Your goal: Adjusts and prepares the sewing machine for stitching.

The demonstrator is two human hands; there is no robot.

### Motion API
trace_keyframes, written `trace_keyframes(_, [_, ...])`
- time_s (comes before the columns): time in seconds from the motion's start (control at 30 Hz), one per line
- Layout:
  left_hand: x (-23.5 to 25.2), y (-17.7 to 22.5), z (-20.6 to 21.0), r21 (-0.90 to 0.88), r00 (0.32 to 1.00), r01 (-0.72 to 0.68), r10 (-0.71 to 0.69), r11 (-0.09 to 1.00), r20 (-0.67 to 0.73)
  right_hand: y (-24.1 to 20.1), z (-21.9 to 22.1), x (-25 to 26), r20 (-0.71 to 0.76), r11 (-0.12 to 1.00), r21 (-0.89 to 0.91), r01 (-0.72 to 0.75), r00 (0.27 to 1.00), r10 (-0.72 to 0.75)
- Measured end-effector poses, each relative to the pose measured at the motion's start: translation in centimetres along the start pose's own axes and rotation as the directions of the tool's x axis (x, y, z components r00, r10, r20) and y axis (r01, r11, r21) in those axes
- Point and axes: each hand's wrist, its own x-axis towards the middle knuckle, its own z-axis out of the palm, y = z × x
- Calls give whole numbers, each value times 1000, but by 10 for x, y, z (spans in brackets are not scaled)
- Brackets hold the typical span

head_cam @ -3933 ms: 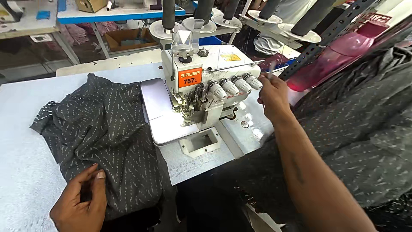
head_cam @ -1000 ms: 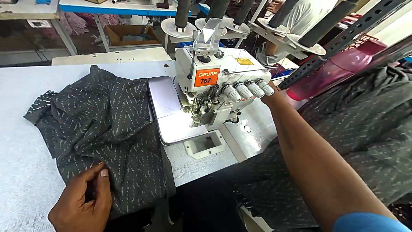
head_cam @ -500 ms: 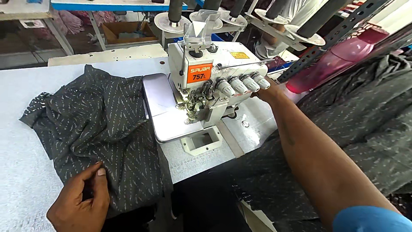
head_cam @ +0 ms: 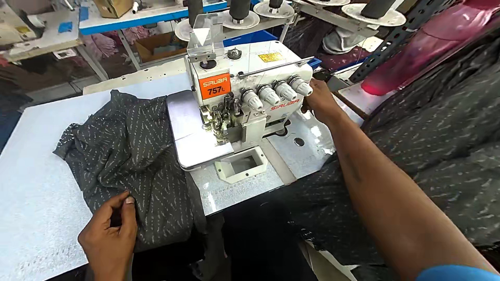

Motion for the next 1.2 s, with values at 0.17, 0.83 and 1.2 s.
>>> trace_keyframes(0.17, [-1,1,2,7,1000,7,-7,1000,4,4,0,5,-15,1000,-16,19,1000,-20])
trace_keyframes(0.83, [0,1,4,8,1000,4,-4,1000,3,-51,30,-137,-658,844,173,508,697,-285])
trace_keyframes(1.2, [-1,2,4,8,1000,16,-16,1000,-7,-67,157,-194,-457,540,660,522,850,-262])
